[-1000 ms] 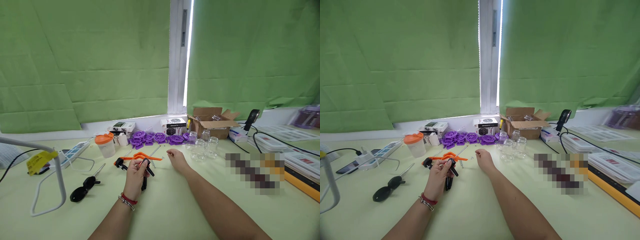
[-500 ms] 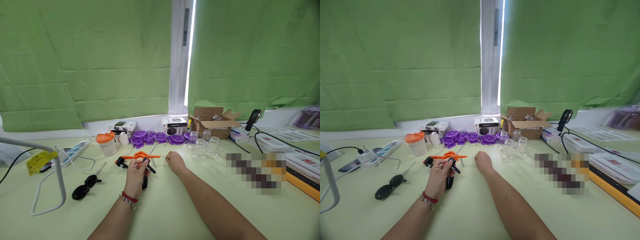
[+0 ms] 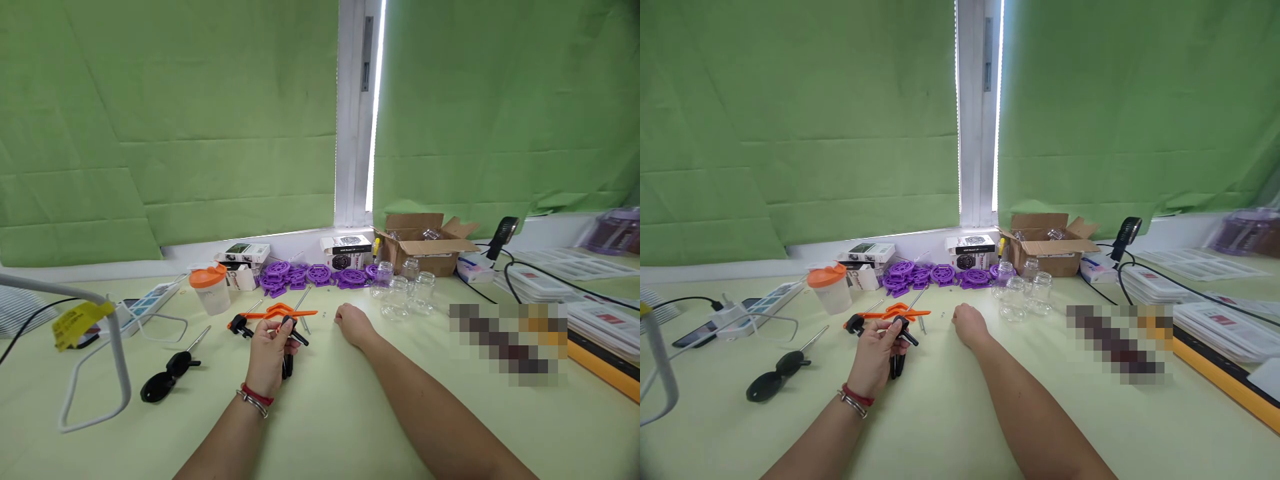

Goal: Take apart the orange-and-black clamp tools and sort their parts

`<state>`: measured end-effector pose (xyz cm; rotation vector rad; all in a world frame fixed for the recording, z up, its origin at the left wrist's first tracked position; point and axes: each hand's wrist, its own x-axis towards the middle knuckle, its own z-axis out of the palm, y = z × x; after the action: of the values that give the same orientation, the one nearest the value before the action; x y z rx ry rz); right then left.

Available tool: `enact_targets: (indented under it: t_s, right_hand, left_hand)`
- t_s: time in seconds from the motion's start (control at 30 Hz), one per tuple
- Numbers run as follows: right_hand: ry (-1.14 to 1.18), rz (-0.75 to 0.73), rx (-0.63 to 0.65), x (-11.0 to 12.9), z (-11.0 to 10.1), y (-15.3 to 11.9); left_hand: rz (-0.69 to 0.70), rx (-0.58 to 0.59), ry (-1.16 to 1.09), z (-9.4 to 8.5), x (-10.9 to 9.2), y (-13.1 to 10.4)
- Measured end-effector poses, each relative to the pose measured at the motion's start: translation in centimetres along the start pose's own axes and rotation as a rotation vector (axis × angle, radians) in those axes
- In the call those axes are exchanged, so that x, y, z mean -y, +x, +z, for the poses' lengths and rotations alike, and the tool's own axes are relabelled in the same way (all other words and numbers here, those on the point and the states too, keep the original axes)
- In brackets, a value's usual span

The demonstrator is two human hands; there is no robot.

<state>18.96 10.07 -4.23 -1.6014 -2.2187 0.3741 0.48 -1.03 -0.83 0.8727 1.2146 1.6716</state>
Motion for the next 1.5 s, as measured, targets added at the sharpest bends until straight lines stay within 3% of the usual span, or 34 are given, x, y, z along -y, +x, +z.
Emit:
enact_targets:
  t_s: [0.37, 0.77, 0.93, 1.1, 1.2, 1.33, 1.5]
  right_hand:
    - [0.018, -0.028, -0.042, 0.3, -0.2, -0.2]
    - [0.025, -0.054, -0.08, 0.0, 0.2, -0.2]
    - [0.049, -0.145, -0.133, 2.8, -0.1, -1.9]
    - [0.116, -0.431, 0.044, 7.5, 1.1, -4.9]
    - [0.081, -0.511, 0.103, 8.6, 1.8, -5.8]
    - [0.07, -0.486, 0.118, 8.5, 1.5, -5.9]
    - [0.141, -0.343, 0.128, 8.0, 0.7, -5.6]
  left_hand:
    - [0.019, -0.019, -0.029, -0.1, -0.2, 0.0]
    - [0.088, -0.19, -0.055, -1.5, -0.4, 1.5]
    - [0.097, -0.212, -0.05, -1.7, -0.2, 1.9]
    - [0.102, -0.232, -0.053, -1.8, -0.4, 1.9]
    - [0.103, -0.243, -0.054, -1.9, -0.3, 2.0]
    - [0.104, -0.246, -0.051, -1.9, -0.3, 2.0]
    - [0.1, -0.235, -0.039, -1.8, -0.4, 1.9]
